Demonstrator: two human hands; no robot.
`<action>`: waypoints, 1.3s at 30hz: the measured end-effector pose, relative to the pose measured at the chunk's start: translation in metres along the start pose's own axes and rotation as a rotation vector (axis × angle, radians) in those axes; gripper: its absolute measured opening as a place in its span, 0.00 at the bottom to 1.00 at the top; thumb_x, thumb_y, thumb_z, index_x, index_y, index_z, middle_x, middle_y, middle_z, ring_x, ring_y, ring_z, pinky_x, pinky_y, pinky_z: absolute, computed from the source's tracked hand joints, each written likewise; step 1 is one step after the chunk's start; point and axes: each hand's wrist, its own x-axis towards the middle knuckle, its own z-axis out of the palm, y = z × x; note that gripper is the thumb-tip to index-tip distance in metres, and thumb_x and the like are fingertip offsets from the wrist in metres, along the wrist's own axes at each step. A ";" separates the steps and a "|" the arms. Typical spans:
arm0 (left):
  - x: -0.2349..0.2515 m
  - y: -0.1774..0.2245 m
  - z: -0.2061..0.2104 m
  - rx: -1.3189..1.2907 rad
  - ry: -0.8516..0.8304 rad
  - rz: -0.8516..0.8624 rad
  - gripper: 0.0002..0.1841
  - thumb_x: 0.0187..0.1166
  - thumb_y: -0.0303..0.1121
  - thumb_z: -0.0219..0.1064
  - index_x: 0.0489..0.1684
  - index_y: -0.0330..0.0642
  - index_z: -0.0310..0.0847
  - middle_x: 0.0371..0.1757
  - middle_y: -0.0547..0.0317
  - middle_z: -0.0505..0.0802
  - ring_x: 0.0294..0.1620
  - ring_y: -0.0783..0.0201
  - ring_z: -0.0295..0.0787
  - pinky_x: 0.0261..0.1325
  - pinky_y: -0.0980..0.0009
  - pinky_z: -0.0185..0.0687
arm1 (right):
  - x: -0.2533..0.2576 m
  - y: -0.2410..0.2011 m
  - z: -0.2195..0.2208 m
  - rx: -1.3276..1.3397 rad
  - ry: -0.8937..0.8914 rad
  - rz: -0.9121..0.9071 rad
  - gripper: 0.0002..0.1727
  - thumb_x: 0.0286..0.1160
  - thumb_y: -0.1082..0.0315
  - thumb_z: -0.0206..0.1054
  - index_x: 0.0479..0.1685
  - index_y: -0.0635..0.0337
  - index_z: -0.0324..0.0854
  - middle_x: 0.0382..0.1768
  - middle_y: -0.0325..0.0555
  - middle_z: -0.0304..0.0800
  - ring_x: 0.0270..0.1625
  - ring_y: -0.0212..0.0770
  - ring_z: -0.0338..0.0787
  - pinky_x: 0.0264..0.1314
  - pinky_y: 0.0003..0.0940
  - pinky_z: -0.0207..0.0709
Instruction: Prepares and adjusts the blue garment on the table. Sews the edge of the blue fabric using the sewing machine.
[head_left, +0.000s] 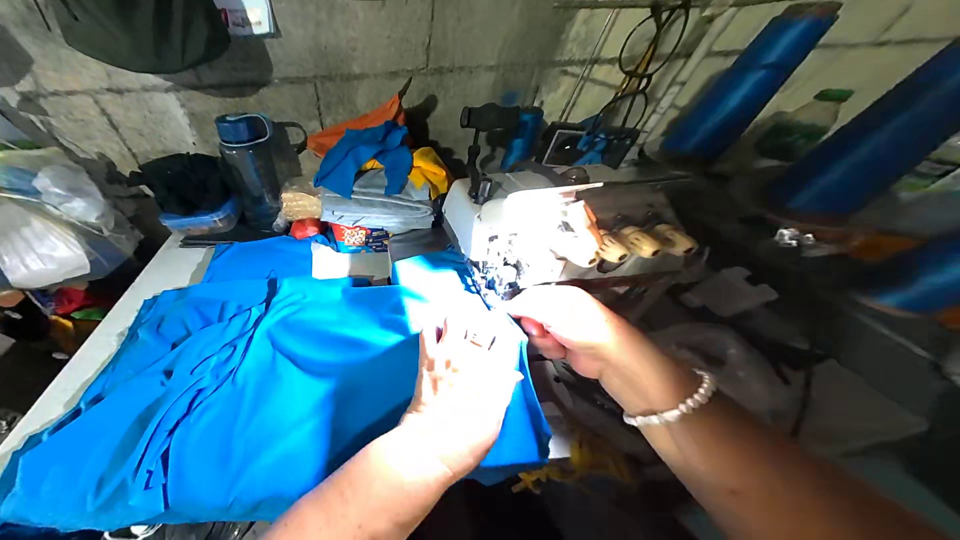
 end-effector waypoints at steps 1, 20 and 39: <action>0.000 0.000 0.000 -0.004 -0.001 -0.005 0.18 0.80 0.45 0.67 0.61 0.49 0.90 0.60 0.55 0.91 0.67 0.48 0.82 0.68 0.44 0.72 | 0.003 -0.001 0.001 0.003 0.003 0.016 0.17 0.88 0.70 0.58 0.23 0.55 0.72 0.09 0.32 0.65 0.07 0.22 0.58 0.09 0.15 0.51; -0.025 -0.007 -0.014 -0.143 0.175 0.062 0.18 0.78 0.41 0.66 0.62 0.47 0.90 0.54 0.57 0.94 0.64 0.53 0.85 0.72 0.46 0.70 | -0.024 0.085 -0.004 0.209 -0.181 -0.317 0.09 0.65 0.79 0.71 0.43 0.59 0.82 0.25 0.38 0.86 0.26 0.29 0.85 0.30 0.22 0.81; -0.055 -0.010 -0.037 -0.039 0.090 -0.010 0.17 0.78 0.43 0.67 0.56 0.44 0.93 0.58 0.51 0.92 0.68 0.48 0.83 0.73 0.46 0.71 | -0.086 0.115 -0.018 -0.282 0.163 -0.532 0.03 0.71 0.74 0.74 0.32 0.60 0.87 0.27 0.40 0.87 0.28 0.31 0.84 0.33 0.30 0.80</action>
